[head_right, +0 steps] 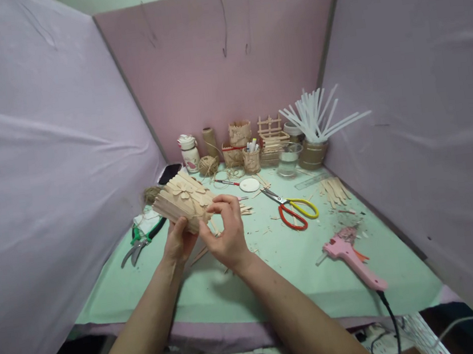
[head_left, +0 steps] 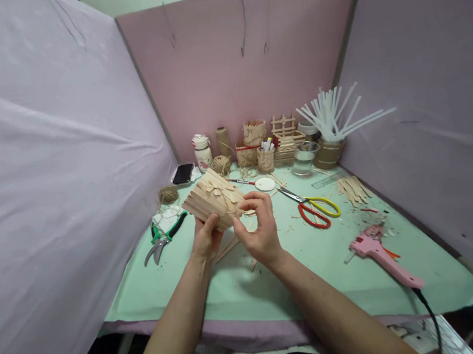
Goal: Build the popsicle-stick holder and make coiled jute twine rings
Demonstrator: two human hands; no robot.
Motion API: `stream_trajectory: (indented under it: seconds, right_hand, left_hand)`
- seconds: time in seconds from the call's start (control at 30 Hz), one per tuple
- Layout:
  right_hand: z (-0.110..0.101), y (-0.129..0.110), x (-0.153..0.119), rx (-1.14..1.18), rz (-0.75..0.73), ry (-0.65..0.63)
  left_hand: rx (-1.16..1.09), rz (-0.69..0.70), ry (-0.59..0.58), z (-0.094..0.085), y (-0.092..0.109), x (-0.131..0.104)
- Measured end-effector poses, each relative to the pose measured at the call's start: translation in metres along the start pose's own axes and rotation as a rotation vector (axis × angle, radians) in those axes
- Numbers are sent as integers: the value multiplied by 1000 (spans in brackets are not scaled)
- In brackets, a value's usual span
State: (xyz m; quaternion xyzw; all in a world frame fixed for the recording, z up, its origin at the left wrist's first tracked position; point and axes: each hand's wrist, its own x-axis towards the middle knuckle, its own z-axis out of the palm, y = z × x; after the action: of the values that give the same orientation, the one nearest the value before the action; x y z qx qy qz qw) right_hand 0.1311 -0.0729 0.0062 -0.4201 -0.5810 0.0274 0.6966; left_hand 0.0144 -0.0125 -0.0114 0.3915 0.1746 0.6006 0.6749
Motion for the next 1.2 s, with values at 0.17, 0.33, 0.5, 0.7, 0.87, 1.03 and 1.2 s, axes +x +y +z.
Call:
stream_trajectory:
  seconds: [0.17, 0.33, 0.5, 0.7, 0.87, 1.03, 1.2]
  right_hand:
    - [2, 5, -1, 194, 166, 20]
    - [7, 10, -4, 254, 316, 36]
    - [10, 11, -4, 309, 409, -4]
    - [12, 16, -4, 338, 484, -33]
    - [12, 17, -4, 391, 516, -51]
    - [11, 15, -2, 468, 557, -50]
    - [11, 16, -2, 456, 568, -11]
  left_hand:
    - [43, 42, 39, -1, 1, 1]
    - [115, 55, 67, -4, -2, 1]
    - [99, 32, 36, -3, -2, -1]
    - [63, 20, 19, 0, -2, -3]
    - [56, 11, 14, 3, -5, -4]
    - [49, 20, -16, 4, -6, -6]
    - [85, -32, -31, 0, -7, -7]
